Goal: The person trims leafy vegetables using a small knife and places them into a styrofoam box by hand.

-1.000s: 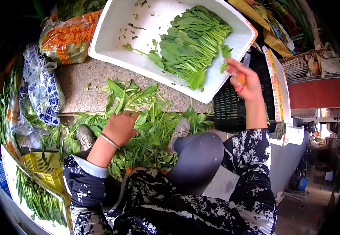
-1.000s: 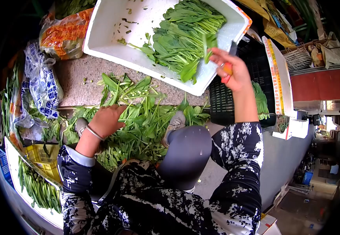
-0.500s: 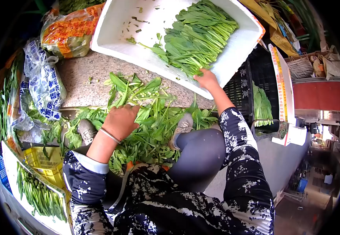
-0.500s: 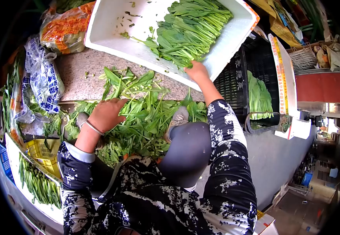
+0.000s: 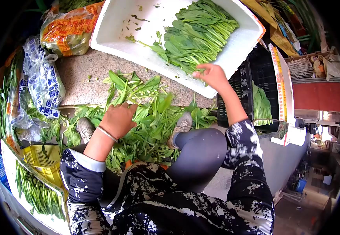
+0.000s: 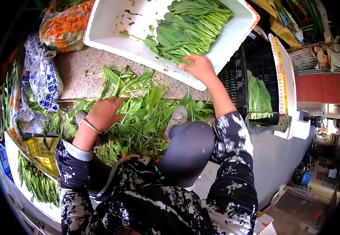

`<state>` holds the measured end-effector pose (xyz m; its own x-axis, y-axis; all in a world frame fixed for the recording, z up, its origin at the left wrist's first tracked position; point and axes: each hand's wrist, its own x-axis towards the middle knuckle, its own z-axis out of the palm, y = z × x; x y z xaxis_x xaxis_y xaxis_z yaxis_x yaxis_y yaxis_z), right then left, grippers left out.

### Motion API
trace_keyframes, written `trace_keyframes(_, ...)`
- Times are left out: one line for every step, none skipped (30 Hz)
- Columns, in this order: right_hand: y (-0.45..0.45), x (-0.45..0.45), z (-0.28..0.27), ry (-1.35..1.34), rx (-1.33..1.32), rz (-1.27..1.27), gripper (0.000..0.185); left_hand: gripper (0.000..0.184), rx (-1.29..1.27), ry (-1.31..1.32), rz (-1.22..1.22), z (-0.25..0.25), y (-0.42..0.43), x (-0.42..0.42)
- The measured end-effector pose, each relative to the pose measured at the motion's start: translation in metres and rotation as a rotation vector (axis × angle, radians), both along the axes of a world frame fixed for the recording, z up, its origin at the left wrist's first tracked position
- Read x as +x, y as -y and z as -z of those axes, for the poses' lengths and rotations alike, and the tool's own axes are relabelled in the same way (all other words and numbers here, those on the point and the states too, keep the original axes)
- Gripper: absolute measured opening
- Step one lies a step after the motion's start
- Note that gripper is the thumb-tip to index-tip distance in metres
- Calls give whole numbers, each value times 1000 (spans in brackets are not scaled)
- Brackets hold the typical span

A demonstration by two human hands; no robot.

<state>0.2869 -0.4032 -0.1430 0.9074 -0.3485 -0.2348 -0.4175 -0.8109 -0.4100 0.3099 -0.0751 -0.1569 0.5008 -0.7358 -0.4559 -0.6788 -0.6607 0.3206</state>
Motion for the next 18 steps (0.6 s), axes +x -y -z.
trace_keyframes(5, 10, 5, 13, -83, 136, 49, 55, 2, 2, -2, -1, 0, 0)
trace_keyframes(17, 18, 24, 148, -276, 71, 54, 55, 4, 4, -9, 0, 0, 0)
trace_keyframes(28, 23, 42, 283, -468, 2, 59, 54, -19, 1, -10, 2, 0, -1)
trace_keyframes(28, 29, 47, 284, -461, -8, 59, 54, -39, -4, -13, 4, -2, -1)
trace_keyframes(28, 33, 52, 257, -534, 1, 62, 54, -32, -7, -23, 4, -2, -2)
trace_keyframes(28, 37, 59, 232, -606, 11, 66, 54, -33, -17, -31, 3, -1, -1)
trace_keyframes(29, 39, 65, 232, -600, 2, 66, 54, -35, -26, -39, 3, -2, 0)
trace_keyframes(30, 41, 70, 180, -637, 31, 65, 46, -140, 59, -41, 12, -6, -1)
trace_keyframes(31, 42, 75, 127, -674, 60, 64, 46, -136, 57, -48, 12, -8, -1)
trace_keyframes(32, 41, 79, 152, -668, 53, 53, 46, -147, 81, -48, 12, -9, -1)
trace_keyframes(34, 41, 84, 150, -666, 49, 53, 45, -160, 105, -47, 12, -9, -1)
trace_keyframes(32, 41, 83, 111, -708, 66, 49, 45, -158, 103, -48, 12, -9, 0)
trace_keyframes(31, 40, 82, 73, -749, 83, 45, 45, -145, 88, -42, 12, -10, 1)
trace_keyframes(30, 41, 80, 72, -747, 84, 45, 45, -132, 73, -37, 12, -10, 1)
trace_keyframes(32, 41, 80, 118, -790, 21, 43, 45, -130, 72, -36, 12, -11, 1)
trace_keyframes(34, 40, 79, 162, -833, -43, 41, 44, -126, 81, -35, 13, -11, 1)
trace_keyframes(34, 41, 80, 160, -833, -45, 41, 44, -123, 91, -36, 13, -12, 1)
trace_keyframes(35, 44, 83, 112, -799, -41, 41, 44, -123, 90, -41, 11, -11, 2)
